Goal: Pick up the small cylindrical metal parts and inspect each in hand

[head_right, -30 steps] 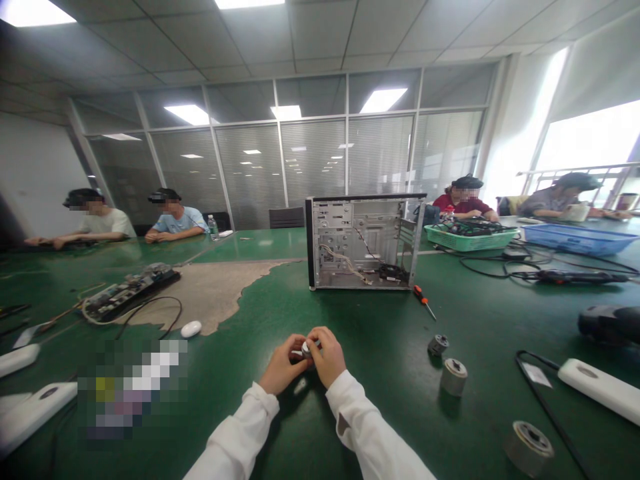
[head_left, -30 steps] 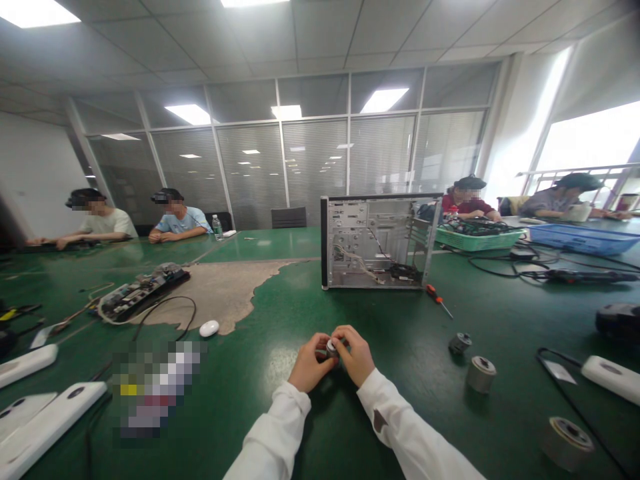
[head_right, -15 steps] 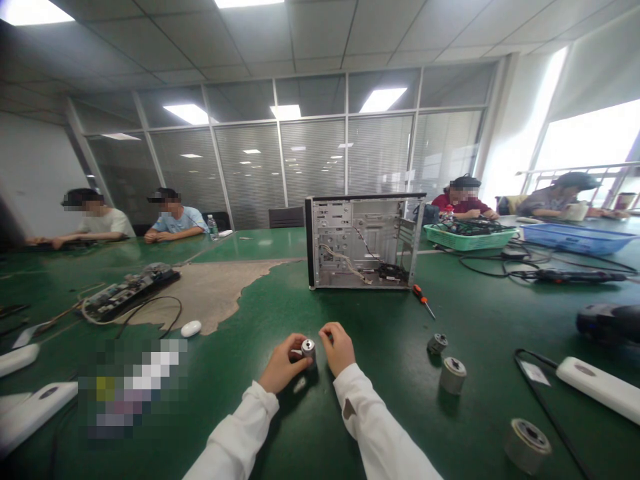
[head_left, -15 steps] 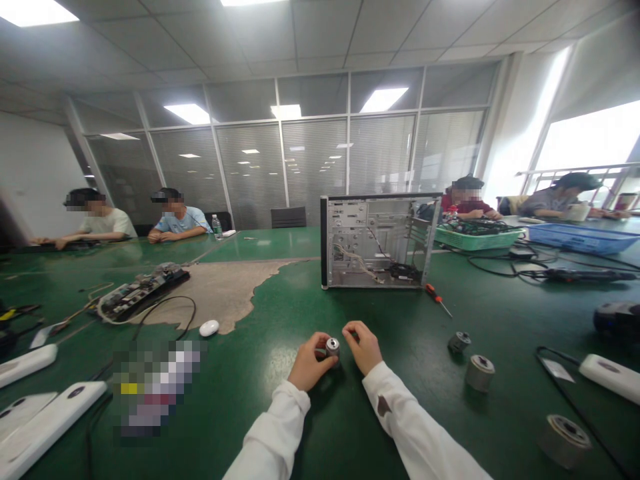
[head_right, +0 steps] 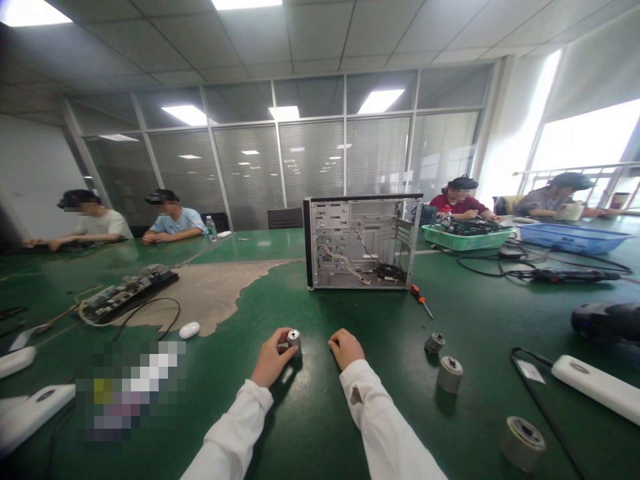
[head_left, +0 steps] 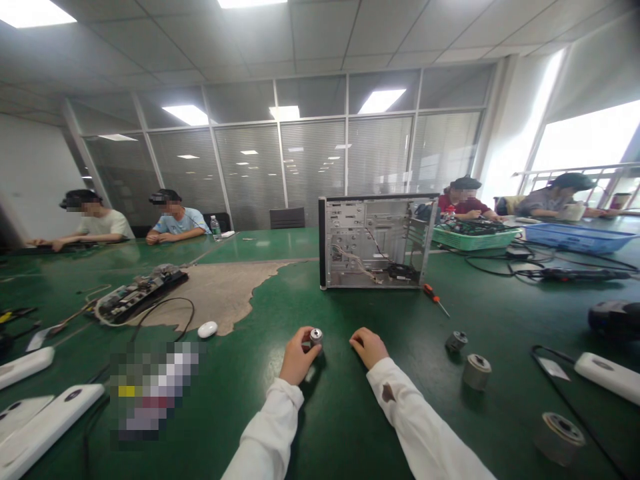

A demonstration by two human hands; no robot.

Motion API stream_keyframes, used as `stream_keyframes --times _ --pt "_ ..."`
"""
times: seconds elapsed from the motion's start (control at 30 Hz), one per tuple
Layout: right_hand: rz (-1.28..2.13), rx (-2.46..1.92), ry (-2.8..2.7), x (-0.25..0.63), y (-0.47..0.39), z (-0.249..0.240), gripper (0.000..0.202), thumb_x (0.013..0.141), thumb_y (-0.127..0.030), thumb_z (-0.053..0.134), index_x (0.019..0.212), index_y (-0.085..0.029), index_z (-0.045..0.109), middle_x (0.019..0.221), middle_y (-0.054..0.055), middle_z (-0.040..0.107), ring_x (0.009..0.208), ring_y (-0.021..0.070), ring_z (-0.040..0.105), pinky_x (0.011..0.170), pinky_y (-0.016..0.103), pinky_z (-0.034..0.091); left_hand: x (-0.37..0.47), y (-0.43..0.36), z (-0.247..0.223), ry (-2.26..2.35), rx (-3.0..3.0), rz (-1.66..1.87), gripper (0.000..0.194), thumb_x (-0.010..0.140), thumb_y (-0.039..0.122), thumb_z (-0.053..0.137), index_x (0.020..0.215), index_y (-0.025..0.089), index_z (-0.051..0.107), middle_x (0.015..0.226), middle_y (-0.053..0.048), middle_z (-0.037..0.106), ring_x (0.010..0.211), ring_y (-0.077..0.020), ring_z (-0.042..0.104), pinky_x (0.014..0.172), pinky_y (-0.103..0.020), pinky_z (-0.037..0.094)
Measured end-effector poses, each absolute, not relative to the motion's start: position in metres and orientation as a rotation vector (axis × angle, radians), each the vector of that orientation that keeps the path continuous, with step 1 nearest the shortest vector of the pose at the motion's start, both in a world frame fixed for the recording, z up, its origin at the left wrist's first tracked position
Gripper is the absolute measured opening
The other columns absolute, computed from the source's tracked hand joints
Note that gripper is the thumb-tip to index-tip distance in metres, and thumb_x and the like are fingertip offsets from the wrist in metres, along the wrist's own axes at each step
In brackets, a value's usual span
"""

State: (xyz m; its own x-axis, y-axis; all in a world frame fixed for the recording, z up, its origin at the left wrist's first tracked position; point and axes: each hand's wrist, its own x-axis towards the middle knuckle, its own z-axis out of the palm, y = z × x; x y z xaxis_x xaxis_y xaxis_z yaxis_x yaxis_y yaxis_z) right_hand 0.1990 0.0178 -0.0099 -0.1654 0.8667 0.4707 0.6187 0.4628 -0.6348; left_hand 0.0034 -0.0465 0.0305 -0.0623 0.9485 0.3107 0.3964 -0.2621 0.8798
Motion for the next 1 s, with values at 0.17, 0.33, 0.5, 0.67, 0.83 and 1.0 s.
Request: stream_keyframes --times 0.17,0.33,0.5,0.67,0.83,1.0 --pt "0.476 -1.220 -1.849 0.204 0.019 -0.011 0.006 0.060 -0.022 0.054 0.057 -0.021 0.059 0.062 0.000 0.059 0.058 0.0140 0.054 0.058 0.027 0.043 0.001 -0.041 0.021 1.443 1.648 1.299 0.035 0.062 0.016 0.058 0.095 0.017 0.050 0.097 -0.006 0.060 0.085 -0.0161 0.057 0.073 -0.027 0.045" --pt "0.543 -1.291 -1.656 0.216 0.026 -0.013 0.018 0.066 -0.026 0.046 0.072 -0.019 0.061 0.065 0.002 0.063 0.061 0.0152 0.059 0.060 0.029 0.046 -0.001 -0.039 0.015 1.456 1.693 1.230 0.040 0.059 0.010 0.058 0.097 0.017 0.050 0.097 -0.006 0.060 0.088 -0.0167 0.056 0.079 -0.029 0.042" --pt "0.594 -1.319 -1.559 0.221 0.030 -0.015 0.021 0.065 -0.025 0.043 0.072 -0.017 0.061 0.059 0.001 0.063 0.052 0.0136 0.059 0.054 0.026 0.047 -0.002 -0.038 0.013 1.471 1.718 1.226 0.041 0.057 0.008 0.057 0.097 0.016 0.051 0.096 -0.006 0.060 0.088 -0.0170 0.056 0.080 -0.030 0.041" --pt "0.578 -1.306 -1.559 0.219 0.029 -0.015 0.019 0.060 -0.023 0.047 0.069 -0.019 0.062 0.064 0.000 0.065 0.054 0.0138 0.059 0.057 0.027 0.047 -0.002 -0.038 0.013 1.464 1.717 1.227 0.041 0.057 0.007 0.057 0.097 0.016 0.051 0.096 -0.007 0.060 0.088 -0.0171 0.056 0.080 -0.030 0.041" --pt "0.541 -1.299 -1.563 0.217 0.027 -0.014 0.018 0.060 -0.021 0.046 0.069 -0.019 0.062 0.063 0.000 0.064 0.054 0.0146 0.058 0.056 0.029 0.047 -0.001 -0.038 0.014 1.475 1.716 1.213 0.042 0.058 0.004 0.054 0.097 0.017 0.051 0.097 -0.006 0.059 0.089 -0.0165 0.055 0.081 -0.029 0.041" --pt "0.456 -1.242 -1.577 0.208 0.020 -0.004 0.019 0.062 -0.018 0.044 0.071 -0.019 0.060 0.070 0.002 0.062 0.065 0.0161 0.058 0.064 0.032 0.046 -0.002 -0.038 0.013 1.470 1.746 1.225 0.049 0.055 -0.005 0.044 0.097 0.017 0.052 0.098 -0.005 0.059 0.091 -0.0155 0.054 0.082 -0.028 0.040"
